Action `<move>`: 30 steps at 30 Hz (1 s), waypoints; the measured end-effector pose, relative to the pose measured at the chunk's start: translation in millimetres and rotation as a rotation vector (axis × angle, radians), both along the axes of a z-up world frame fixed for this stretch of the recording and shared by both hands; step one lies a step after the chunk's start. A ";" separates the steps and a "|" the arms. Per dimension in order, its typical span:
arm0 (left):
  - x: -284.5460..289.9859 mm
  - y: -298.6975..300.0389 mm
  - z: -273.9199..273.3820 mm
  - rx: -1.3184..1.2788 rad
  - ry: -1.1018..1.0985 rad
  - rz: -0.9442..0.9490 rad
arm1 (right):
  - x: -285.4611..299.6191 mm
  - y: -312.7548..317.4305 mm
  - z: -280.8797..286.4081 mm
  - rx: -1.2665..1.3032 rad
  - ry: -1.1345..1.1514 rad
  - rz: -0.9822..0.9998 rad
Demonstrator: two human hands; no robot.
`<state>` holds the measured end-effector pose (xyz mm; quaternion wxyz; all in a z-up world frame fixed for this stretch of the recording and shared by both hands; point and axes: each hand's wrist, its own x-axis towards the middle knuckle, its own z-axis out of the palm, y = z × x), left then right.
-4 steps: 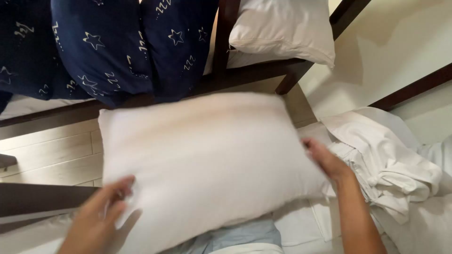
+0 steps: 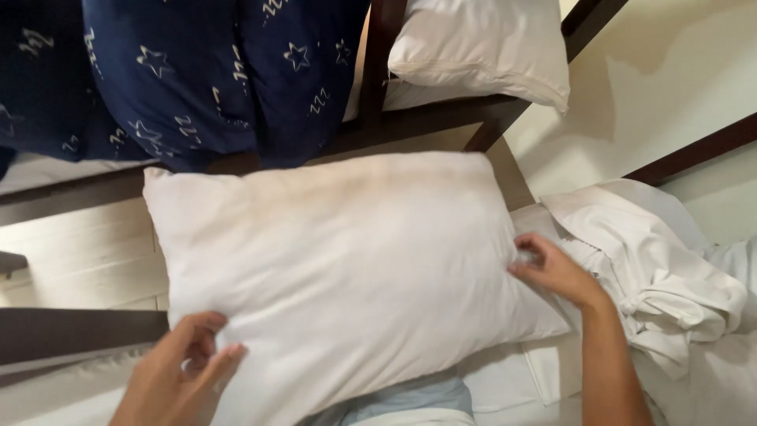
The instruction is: The person places a white pillow on their lap and inserts it into a white pillowcase. They then place a blue patterned pillowcase over the pillow and adjust the fabric to fit it properly.
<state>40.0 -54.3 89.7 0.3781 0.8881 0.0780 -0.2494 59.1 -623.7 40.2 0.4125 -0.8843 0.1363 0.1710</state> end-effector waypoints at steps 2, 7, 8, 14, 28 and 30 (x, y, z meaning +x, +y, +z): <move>-1.3 -19.3 28.2 0.228 0.080 -0.027 | 1.7 25.4 45.9 -0.227 -0.042 -0.031; -1.5 -62.7 42.3 0.329 -0.917 -0.130 | 25.7 111.4 114.7 -0.197 -0.823 0.253; 0.9 -74.9 43.2 0.331 -0.913 -0.126 | 30.2 132.3 95.8 -0.193 -0.821 0.258; 5.7 -88.9 -26.3 0.448 -0.867 -0.109 | 22.6 206.1 22.7 -0.526 -0.709 0.616; 32.2 -93.1 -49.5 0.474 -0.860 -0.136 | 4.8 207.0 28.5 -0.506 -0.581 0.606; 36.1 -64.2 -48.9 0.584 -0.673 -0.045 | 15.1 176.3 19.1 -0.560 -0.598 0.485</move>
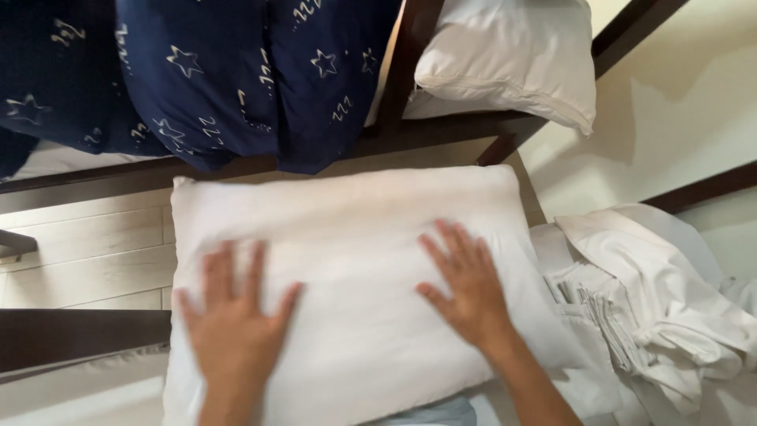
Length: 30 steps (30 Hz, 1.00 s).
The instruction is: The person places a white pillow on their lap and inserts it into a white pillowcase. They then place a blue patterned pillowcase over the pillow and adjust the fabric to fit it properly.
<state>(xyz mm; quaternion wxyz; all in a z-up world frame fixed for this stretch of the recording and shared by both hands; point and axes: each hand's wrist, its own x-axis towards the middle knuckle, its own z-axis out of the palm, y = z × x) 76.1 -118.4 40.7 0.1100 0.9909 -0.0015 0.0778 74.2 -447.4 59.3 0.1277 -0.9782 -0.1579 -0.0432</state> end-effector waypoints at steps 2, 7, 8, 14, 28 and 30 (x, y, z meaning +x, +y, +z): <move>-3.4 22.9 -3.3 0.065 0.142 0.171 | 4.3 -40.3 -19.1 -0.008 -0.054 -0.112; -11.5 51.5 -12.3 -0.708 0.284 0.441 | 34.1 -109.9 -47.6 0.838 0.299 -0.744; -13.0 52.4 -10.1 -0.708 0.281 0.439 | 35.7 -107.4 -47.7 0.839 0.296 -0.743; -15.5 55.7 35.7 -0.881 0.111 0.409 | 30.6 -104.5 -1.6 0.986 0.089 -0.825; -25.3 176.5 -48.1 -0.868 0.212 -0.165 | -1.5 -148.8 11.5 1.976 0.305 0.053; -18.9 156.2 -24.6 -0.824 0.273 -0.256 | -9.3 -160.1 1.1 1.541 0.433 -0.173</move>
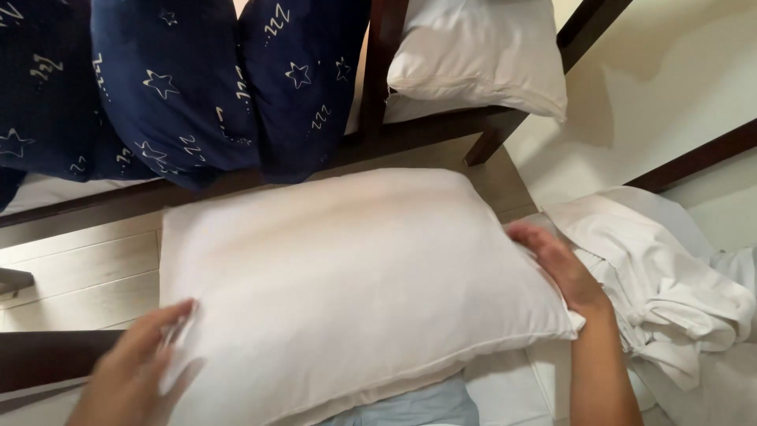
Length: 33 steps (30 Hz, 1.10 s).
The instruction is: The person places a white pillow on their lap and inserts it into a white pillowcase. They then place a blue patterned pillowcase over the pillow and adjust the fabric to fit it properly.
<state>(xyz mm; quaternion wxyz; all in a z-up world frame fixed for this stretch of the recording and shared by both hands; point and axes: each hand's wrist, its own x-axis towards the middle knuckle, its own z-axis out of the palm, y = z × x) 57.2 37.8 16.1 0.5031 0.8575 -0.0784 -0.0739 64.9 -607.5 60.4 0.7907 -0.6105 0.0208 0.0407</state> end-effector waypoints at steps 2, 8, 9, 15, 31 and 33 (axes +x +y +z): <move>0.1 -32.6 31.7 0.015 0.016 -0.047 | -2.7 7.9 10.6 -0.443 0.196 0.045; -3.0 -115.4 116.1 0.972 -0.076 0.116 | 7.9 93.7 105.7 -1.130 -0.339 -0.066; -0.2 -135.8 124.9 0.798 -0.294 0.108 | 14.2 112.2 113.1 -1.110 -0.449 -0.040; 10.9 -200.0 112.6 0.568 -0.532 0.079 | 37.4 208.1 63.1 -1.277 -0.629 0.256; -90.4 -96.3 -24.6 0.360 0.212 0.755 | 32.9 134.8 21.5 -1.381 -0.430 0.106; -98.9 -99.1 -21.2 0.336 0.198 0.801 | 46.8 142.8 42.1 -1.374 -0.463 0.144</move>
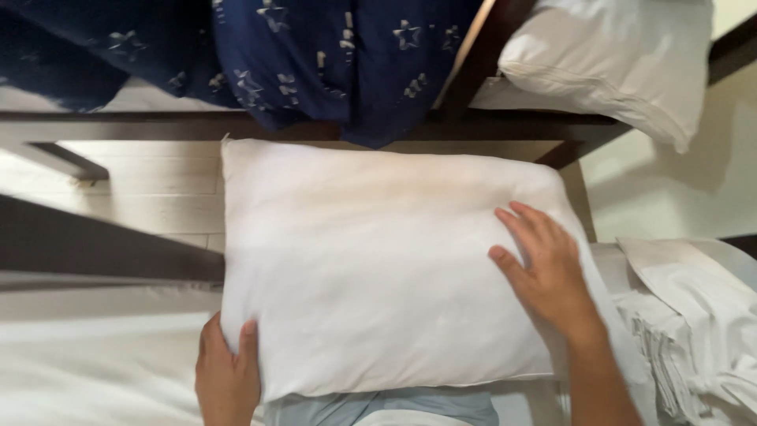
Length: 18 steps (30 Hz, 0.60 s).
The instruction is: The person places a white pillow on their lap and inserts it into a white pillowcase. They then place a blue patterned pillowcase over the pillow and adjust the fabric to fit it properly.
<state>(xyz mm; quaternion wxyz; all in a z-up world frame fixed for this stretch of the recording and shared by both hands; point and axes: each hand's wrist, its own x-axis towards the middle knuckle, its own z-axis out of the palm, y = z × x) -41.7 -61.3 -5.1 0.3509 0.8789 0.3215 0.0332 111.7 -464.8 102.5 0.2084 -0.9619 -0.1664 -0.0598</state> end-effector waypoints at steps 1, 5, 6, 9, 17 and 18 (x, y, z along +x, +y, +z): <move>-5.6 -1.9 2.1 -0.012 -0.027 0.026 | 6.8 4.3 10.4 -0.005 -0.001 0.029; -6.3 -11.5 22.3 -0.006 -0.118 0.025 | 61.3 62.0 54.2 0.130 0.068 0.239; -5.7 -15.4 28.7 -0.016 -0.128 0.001 | 77.5 82.5 57.0 0.162 0.139 0.383; -10.6 -24.3 40.5 -0.048 -0.130 -0.001 | 116.1 152.0 54.3 0.120 0.257 0.541; -15.9 -12.9 68.2 -0.011 -0.024 0.034 | 99.7 245.3 -54.3 -0.169 0.251 0.673; -10.1 -10.3 73.3 0.018 -0.108 -0.045 | 92.2 244.9 -48.4 -0.207 0.206 0.638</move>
